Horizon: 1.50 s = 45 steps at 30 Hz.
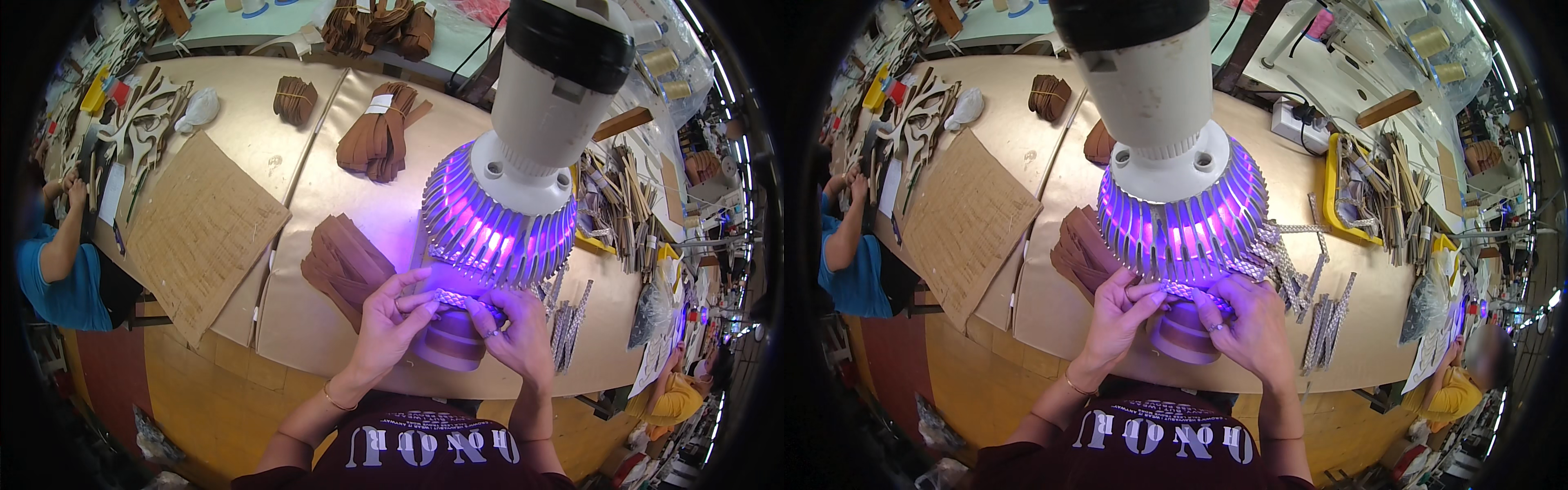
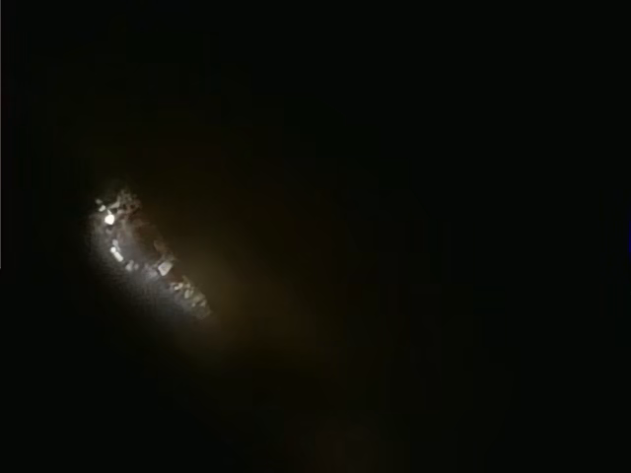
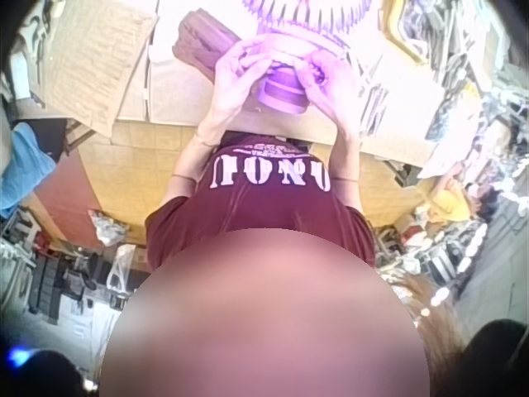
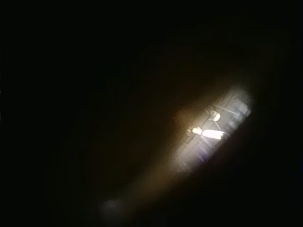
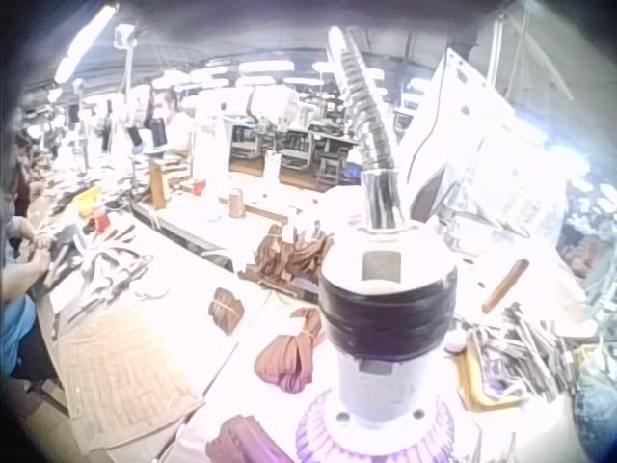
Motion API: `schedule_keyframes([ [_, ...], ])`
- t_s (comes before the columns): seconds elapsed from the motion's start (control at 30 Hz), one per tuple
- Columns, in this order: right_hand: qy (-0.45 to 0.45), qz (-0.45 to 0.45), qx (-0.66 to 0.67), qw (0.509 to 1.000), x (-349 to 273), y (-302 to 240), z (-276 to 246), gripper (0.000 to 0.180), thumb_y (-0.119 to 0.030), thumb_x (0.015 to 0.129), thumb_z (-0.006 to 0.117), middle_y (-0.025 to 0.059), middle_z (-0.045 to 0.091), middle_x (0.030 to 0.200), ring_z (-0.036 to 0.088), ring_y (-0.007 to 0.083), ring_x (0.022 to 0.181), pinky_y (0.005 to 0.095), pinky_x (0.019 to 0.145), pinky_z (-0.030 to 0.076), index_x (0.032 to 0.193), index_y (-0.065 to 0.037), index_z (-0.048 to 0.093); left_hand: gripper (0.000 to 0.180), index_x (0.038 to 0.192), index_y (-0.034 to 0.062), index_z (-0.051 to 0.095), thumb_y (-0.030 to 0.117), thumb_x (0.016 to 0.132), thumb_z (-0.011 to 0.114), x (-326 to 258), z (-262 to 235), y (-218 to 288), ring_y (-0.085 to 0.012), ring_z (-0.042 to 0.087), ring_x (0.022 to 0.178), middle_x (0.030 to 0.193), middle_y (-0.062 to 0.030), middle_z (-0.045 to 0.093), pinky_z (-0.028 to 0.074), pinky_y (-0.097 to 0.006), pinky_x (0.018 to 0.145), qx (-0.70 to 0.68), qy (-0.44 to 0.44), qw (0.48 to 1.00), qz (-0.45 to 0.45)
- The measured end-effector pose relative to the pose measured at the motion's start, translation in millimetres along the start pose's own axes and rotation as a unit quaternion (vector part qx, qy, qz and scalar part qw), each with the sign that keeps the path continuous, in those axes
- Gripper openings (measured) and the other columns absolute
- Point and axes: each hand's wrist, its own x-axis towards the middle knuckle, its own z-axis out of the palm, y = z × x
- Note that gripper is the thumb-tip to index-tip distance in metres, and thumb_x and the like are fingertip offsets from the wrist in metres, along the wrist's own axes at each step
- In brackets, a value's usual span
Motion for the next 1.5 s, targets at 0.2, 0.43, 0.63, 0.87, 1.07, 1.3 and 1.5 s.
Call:
schedule_keyframes([
  [0.2,0.007,0.015,-0.015,1.0,0.3,-2.8,3.3,0.021,-0.028,0.086,0.068,0.0088,0.063,0.071,0.06,0.0275,0.063,0.0377,0.063,0.039,0.081,-0.008,0.068,0.046,0.135,-0.0032,0.044,-0.003,0.092,0.059,1.4,-2.2,-3.0,-0.013,0.065,0.099,0.108,-0.0147,0.068,0.051,-0.024,0.087,-0.014,0.002,1.0,0.008],
  [0.43,0.005,0.031,-0.072,0.997,1.6,-6.0,7.4,0.019,-0.028,0.083,0.068,0.0081,0.064,0.071,0.062,0.0266,0.065,0.0376,0.066,0.04,0.081,-0.009,0.069,0.045,0.133,-0.0036,0.046,-0.002,0.091,0.062,5.8,0.0,-6.5,-0.0112,0.064,0.098,0.105,-0.0145,0.07,0.05,-0.022,0.086,-0.004,0.026,0.999,0.025],
  [0.63,0.012,0.032,-0.082,0.996,2.0,-9.3,7.3,0.019,-0.027,0.083,0.067,0.0081,0.067,0.075,0.064,0.0258,0.069,0.0374,0.067,0.041,0.083,-0.008,0.069,0.038,0.125,-0.002,0.055,-0.002,0.089,0.064,3.2,10.6,-10.2,-0.0137,0.065,0.101,0.107,-0.0134,0.07,0.051,-0.026,0.087,0.161,0.094,0.971,0.151],
  [0.87,-0.001,0.037,-0.049,0.998,4.9,-9.4,5.3,0.021,-0.03,0.083,0.066,0.0094,0.07,0.079,0.066,0.0253,0.072,0.0385,0.067,0.042,0.088,-0.009,0.072,0.03,0.114,0.001,0.064,0.006,0.084,0.069,-14.3,20.0,-9.9,-0.0378,0.062,0.111,0.117,-0.0226,0.064,0.047,-0.044,0.1,0.511,0.021,0.808,0.293],
  [1.07,0.044,0.052,-0.064,0.996,-1.9,-10.7,-4.7,0.028,-0.035,0.08,0.074,0.013,0.064,0.063,0.064,0.0308,0.059,0.039,0.058,0.05,0.079,-0.007,0.071,0.031,0.115,0.0017,0.064,0.012,0.087,0.07,-10.1,14.8,-10.1,-0.0375,0.057,0.121,0.124,-0.0248,0.061,0.041,-0.047,0.106,0.531,-0.034,0.784,0.32],
  [1.3,0.042,0.122,-0.006,0.992,-19.9,11.3,-39.9,0.038,-0.04,0.08,0.077,0.0102,0.057,0.055,0.056,0.0242,0.048,0.035,0.049,0.043,0.074,-0.004,0.068,0.036,0.12,0.0044,0.064,0.017,0.087,0.07,-12.2,14.0,-5.6,-0.04,0.053,0.124,0.132,-0.0267,0.055,0.041,-0.048,0.106,0.612,-0.077,0.718,0.324],
  [1.5,0.045,0.134,0.077,0.987,-19.8,29.1,-33.5,0.046,-0.047,0.083,0.072,0.0128,0.059,0.058,0.059,0.0315,0.054,0.039,0.055,0.045,0.072,-0.003,0.066,0.035,0.119,0.0058,0.065,0.018,0.087,0.07,-12.5,16.6,-2.5,-0.0413,0.053,0.123,0.134,-0.027,0.053,0.042,-0.048,0.105,0.646,-0.082,0.692,0.312],
])
